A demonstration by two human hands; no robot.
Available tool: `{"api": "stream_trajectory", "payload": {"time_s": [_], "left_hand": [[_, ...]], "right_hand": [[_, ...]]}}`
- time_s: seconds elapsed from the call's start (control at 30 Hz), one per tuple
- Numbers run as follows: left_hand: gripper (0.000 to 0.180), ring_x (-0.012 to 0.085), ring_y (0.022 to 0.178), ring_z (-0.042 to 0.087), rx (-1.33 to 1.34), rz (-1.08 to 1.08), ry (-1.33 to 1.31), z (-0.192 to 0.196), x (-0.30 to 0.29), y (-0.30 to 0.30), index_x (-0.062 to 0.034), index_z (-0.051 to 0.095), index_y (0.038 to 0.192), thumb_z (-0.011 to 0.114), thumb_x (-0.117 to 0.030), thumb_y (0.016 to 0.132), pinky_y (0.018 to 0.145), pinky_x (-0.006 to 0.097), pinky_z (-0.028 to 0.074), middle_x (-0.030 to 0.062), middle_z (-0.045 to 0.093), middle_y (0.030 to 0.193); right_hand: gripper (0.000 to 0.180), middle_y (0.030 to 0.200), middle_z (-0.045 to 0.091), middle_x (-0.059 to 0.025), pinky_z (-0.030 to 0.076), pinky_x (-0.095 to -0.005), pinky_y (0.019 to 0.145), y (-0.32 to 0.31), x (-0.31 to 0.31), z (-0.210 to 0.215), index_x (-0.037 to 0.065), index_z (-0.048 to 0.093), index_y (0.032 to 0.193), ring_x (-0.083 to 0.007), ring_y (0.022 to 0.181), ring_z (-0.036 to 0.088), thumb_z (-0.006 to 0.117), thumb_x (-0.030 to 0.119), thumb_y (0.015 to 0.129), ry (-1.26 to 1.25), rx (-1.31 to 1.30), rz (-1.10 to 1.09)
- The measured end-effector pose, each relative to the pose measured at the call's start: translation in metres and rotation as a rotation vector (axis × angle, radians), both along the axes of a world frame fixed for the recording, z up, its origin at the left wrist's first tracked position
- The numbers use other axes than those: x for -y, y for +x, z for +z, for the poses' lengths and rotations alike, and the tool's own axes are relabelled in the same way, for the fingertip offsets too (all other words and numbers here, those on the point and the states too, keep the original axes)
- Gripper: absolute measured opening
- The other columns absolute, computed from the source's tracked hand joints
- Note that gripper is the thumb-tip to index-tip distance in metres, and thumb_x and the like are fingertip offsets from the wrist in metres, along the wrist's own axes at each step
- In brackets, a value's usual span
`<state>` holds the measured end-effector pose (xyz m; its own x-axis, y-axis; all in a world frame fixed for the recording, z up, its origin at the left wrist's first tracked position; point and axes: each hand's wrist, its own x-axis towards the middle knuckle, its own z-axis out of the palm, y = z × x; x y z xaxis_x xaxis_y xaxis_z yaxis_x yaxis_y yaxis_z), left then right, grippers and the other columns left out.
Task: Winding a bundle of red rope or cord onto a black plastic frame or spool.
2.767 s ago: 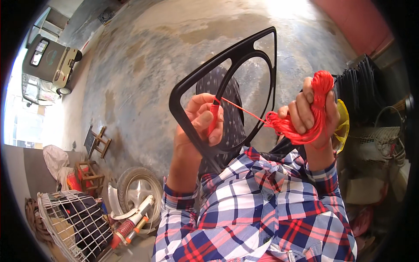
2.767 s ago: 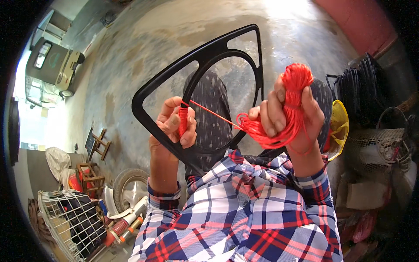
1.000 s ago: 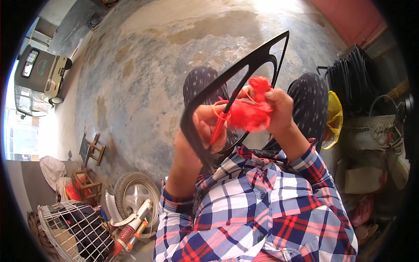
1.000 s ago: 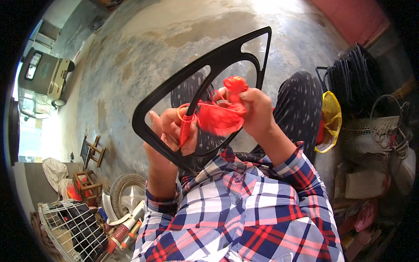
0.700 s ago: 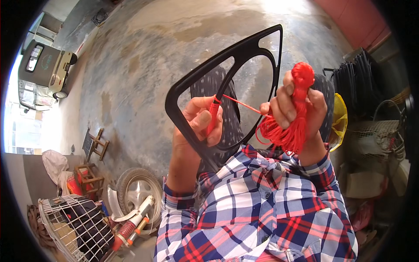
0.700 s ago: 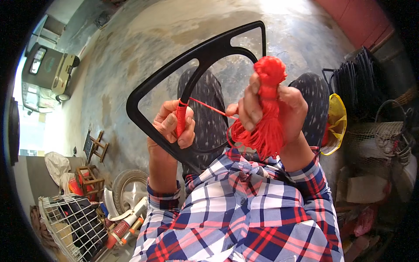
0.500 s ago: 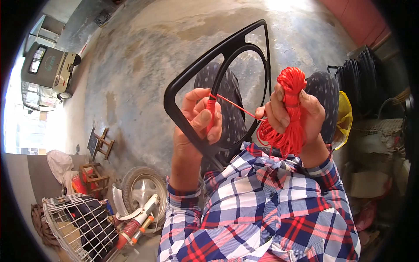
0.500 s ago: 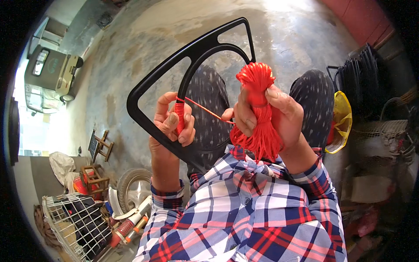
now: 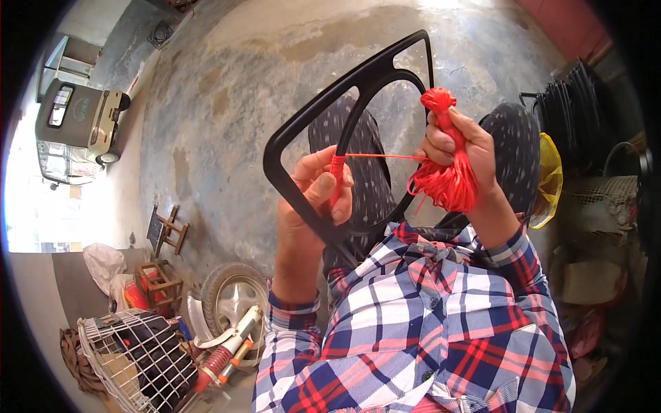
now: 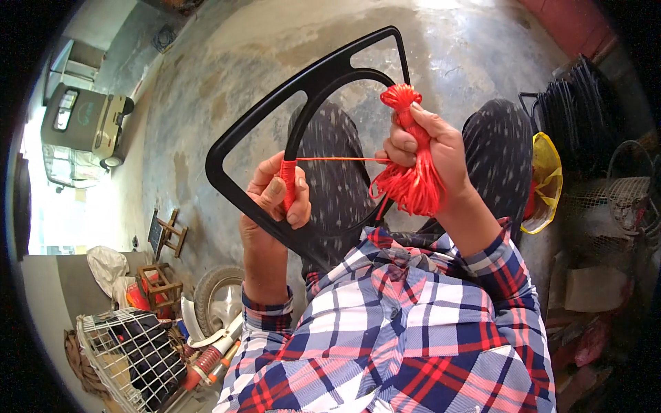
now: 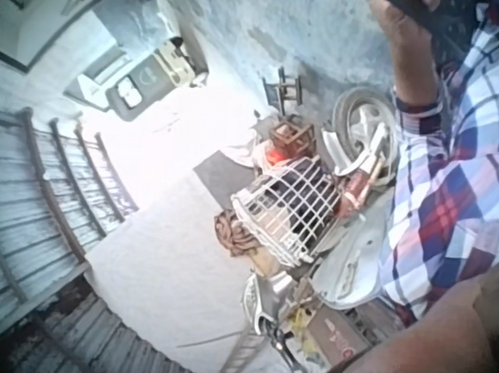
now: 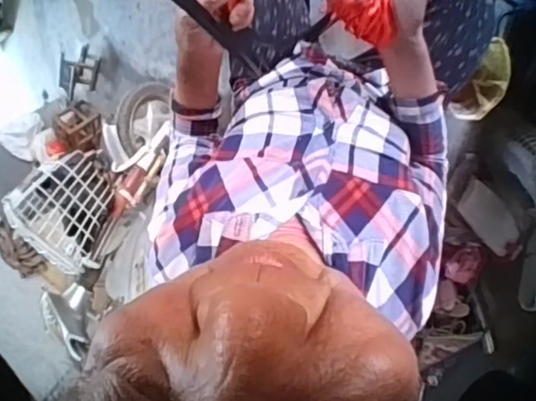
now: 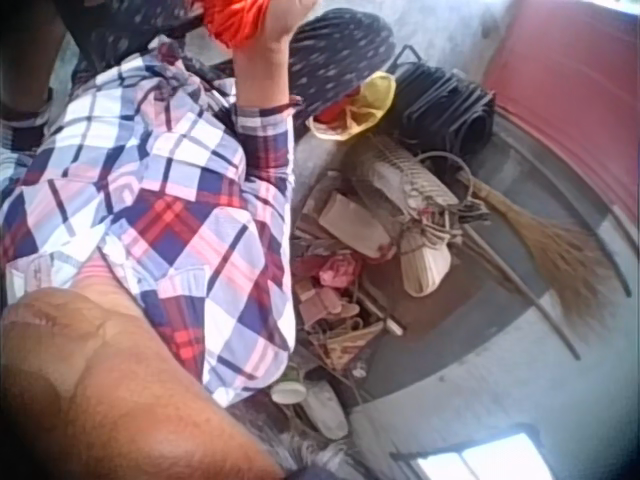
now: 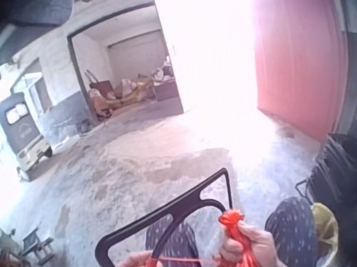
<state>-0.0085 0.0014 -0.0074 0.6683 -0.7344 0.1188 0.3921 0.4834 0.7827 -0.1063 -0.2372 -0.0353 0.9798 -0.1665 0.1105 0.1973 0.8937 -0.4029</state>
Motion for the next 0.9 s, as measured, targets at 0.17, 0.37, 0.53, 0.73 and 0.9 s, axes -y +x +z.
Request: {"api": "stream_trajectory", "payload": {"time_s": [0.17,0.37,0.53,0.73,0.9], "left_hand": [[0.039,0.0121,0.053,0.052,-0.040,0.118,0.004,-0.002,-0.006,0.000,-0.0009,0.054,0.131,0.059,-0.015,0.096,0.040,0.021,0.038,0.0163,0.061,0.094],[0.047,0.0131,0.053,0.051,-0.039,0.007,0.050,0.007,0.000,-0.002,0.0004,0.053,0.130,0.056,-0.033,0.097,0.041,0.024,0.038,0.0124,0.061,0.092],[0.052,0.0157,0.060,0.058,-0.105,-0.091,-0.031,0.020,0.016,-0.016,-0.0028,0.052,0.130,0.054,-0.043,0.097,0.052,0.029,0.046,0.0107,0.065,0.095],[0.045,0.0206,0.092,0.064,-0.213,-0.069,0.003,0.006,0.018,-0.015,0.0032,0.056,0.122,0.060,-0.031,0.095,0.073,0.033,0.051,0.0154,0.064,0.111],[0.053,0.0269,0.111,0.062,-0.270,-0.092,0.072,0.029,0.019,-0.034,0.0057,0.051,0.130,0.055,-0.035,0.096,0.097,0.039,0.049,0.0193,0.061,0.123]], "right_hand": [[0.033,0.094,0.057,-0.0077,0.050,-0.0401,0.088,0.000,-0.011,0.014,0.001,0.049,0.120,-0.0211,0.085,0.058,0.051,0.022,0.095,-0.028,-0.238,-0.006],[0.050,0.100,0.064,-0.0111,0.048,-0.0337,0.093,-0.014,-0.037,0.057,-0.004,0.046,0.131,-0.0205,0.098,0.064,0.061,0.001,0.084,-0.372,-0.109,0.218],[0.039,0.091,0.066,-0.0059,0.050,-0.0247,0.080,-0.001,-0.043,0.075,-0.003,0.054,0.117,-0.0099,0.087,0.063,0.072,0.009,0.085,-0.968,-0.089,-0.062],[0.018,0.090,0.067,-0.0056,0.050,-0.0236,0.077,0.008,-0.047,0.075,-0.001,0.062,0.098,-0.0090,0.085,0.062,0.069,0.010,0.087,-0.991,-0.114,-0.120],[0.029,0.099,0.068,-0.0102,0.047,-0.0267,0.088,0.013,-0.025,0.014,-0.001,0.065,0.113,-0.0163,0.096,0.064,0.058,0.016,0.090,-0.346,-0.137,0.096]]}}
